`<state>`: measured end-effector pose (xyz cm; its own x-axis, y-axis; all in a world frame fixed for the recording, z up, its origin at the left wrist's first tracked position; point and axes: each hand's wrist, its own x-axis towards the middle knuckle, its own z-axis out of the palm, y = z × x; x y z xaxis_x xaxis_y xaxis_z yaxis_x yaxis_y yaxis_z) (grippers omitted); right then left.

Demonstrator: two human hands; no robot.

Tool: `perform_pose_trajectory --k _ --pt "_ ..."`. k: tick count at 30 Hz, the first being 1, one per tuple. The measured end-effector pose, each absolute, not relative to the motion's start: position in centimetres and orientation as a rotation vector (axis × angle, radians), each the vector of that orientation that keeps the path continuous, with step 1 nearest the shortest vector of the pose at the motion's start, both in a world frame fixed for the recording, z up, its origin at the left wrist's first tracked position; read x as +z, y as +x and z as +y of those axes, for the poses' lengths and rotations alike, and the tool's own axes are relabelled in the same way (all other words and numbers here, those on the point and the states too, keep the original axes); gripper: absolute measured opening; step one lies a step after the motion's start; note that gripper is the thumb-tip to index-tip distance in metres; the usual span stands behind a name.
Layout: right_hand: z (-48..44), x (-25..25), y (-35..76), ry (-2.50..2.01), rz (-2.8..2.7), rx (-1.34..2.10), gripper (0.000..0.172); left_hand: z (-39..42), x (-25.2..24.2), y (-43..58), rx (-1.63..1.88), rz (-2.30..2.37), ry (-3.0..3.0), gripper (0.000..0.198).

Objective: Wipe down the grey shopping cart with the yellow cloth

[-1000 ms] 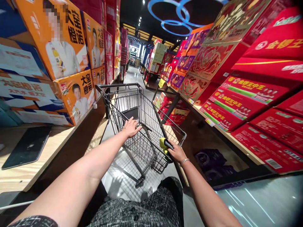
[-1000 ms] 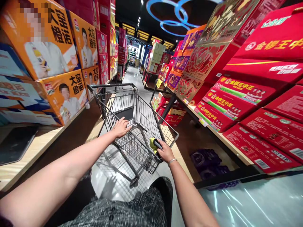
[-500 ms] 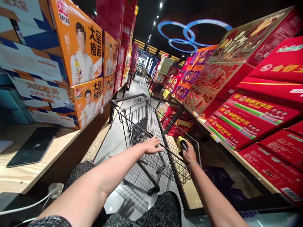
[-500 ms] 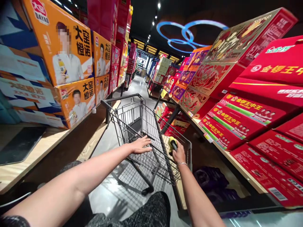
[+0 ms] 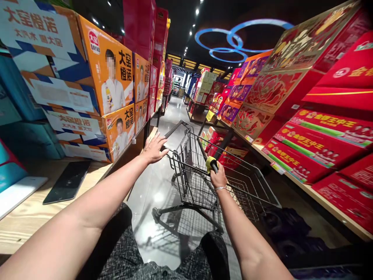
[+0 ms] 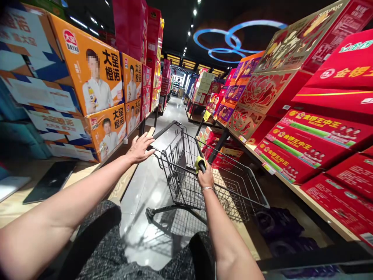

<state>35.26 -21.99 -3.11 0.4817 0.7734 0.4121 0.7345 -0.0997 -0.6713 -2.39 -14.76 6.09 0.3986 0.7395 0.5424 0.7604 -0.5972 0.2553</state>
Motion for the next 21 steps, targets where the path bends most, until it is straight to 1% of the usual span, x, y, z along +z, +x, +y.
perform_pose_trajectory --k 2,4,9,13,17,21 --pt "-22.5 -3.0 35.6 -1.858 -1.272 0.044 0.066 -14.5 5.2 -2.7 -0.955 -1.375 -2.671 0.056" --pt "-23.0 -3.1 35.9 -1.854 -1.285 0.017 0.066 -14.7 4.3 -2.3 -0.997 -1.336 -2.69 0.059" --pt "-23.9 -3.8 36.3 -1.88 -1.223 -0.077 0.067 -16.9 2.8 -0.9 -1.228 -1.34 -2.525 0.048" --pt "-25.2 -3.8 37.1 -1.891 -1.196 -0.092 0.068 -19.9 1.9 -0.4 -1.293 -1.303 -2.476 0.043" --pt "-26.8 -3.0 38.4 -1.915 -1.167 -0.035 0.066 -23.0 1.8 -0.1 -1.345 -1.279 -2.46 0.037" --pt "-27.5 -1.7 37.7 -1.905 -1.117 0.073 0.066 -24.5 3.3 -0.4 -1.424 -1.18 -2.59 0.029"
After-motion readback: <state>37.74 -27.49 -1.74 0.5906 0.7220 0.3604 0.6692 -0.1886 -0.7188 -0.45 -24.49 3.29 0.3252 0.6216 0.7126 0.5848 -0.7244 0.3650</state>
